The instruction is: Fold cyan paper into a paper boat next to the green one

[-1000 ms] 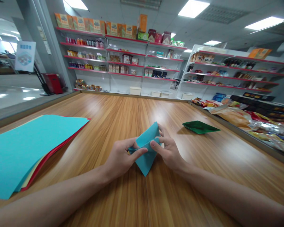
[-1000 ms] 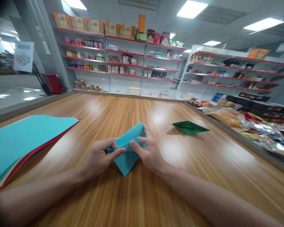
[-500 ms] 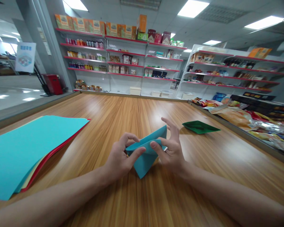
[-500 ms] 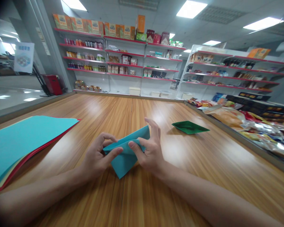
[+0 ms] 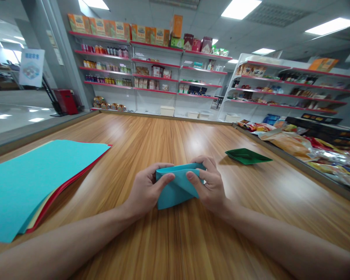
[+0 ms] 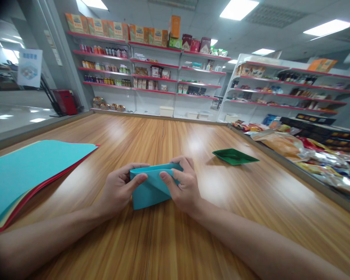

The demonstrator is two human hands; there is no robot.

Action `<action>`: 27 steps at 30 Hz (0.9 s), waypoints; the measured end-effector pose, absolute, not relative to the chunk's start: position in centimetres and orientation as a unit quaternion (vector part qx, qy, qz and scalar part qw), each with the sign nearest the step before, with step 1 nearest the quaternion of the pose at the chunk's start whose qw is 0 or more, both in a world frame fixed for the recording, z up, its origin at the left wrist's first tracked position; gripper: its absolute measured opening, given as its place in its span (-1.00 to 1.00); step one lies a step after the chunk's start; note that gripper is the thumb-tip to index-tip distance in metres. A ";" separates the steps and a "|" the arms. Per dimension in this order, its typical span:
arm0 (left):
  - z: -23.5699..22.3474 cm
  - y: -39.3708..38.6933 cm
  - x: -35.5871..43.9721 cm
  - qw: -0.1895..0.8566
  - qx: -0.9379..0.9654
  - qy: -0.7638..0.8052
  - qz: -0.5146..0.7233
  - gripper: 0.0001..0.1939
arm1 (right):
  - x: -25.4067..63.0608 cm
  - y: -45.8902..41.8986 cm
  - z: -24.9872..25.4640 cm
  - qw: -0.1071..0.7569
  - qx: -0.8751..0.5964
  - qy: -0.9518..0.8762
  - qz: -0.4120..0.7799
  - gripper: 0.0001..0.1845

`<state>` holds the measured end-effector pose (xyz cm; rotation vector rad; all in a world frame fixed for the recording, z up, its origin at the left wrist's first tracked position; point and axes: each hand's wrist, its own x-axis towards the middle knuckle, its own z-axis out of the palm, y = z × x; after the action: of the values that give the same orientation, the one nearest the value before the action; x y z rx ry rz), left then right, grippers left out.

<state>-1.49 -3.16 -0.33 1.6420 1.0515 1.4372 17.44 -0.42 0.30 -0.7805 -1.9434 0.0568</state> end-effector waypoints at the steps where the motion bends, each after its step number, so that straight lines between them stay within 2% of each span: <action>1: -0.3 -3.2 -1.5 0.352 0.634 0.408 0.555 -0.68 | 17.5 -0.4 0.3 0.500 -0.321 -0.804 0.027 -0.74; 9: -0.4 -3.2 -1.6 0.313 0.658 0.405 0.553 -0.68 | 17.4 -0.5 0.3 0.511 -0.327 -0.795 0.029 -0.77; 13: -0.5 -3.1 -1.5 0.336 0.645 0.407 0.553 -0.61 | 17.3 -0.5 0.2 0.510 -0.332 -0.793 0.024 -0.77; 18: -0.4 -3.2 -1.4 0.370 0.646 0.391 0.541 -0.66 | 17.5 -0.5 0.3 0.514 -0.331 -0.791 0.025 -0.77; 23: -0.4 -3.3 -1.4 0.346 0.646 0.404 0.547 -0.66 | 17.4 -0.5 0.2 0.517 -0.331 -0.789 0.023 -0.78; 27: -0.4 -3.2 -1.4 0.343 0.645 0.414 0.543 -0.58 | 17.3 -0.5 0.2 0.515 -0.340 -0.786 0.025 -0.76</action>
<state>-1.36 -3.20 -0.40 1.6749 1.0768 1.4111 17.29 -0.50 0.23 -0.8164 -1.8889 0.0599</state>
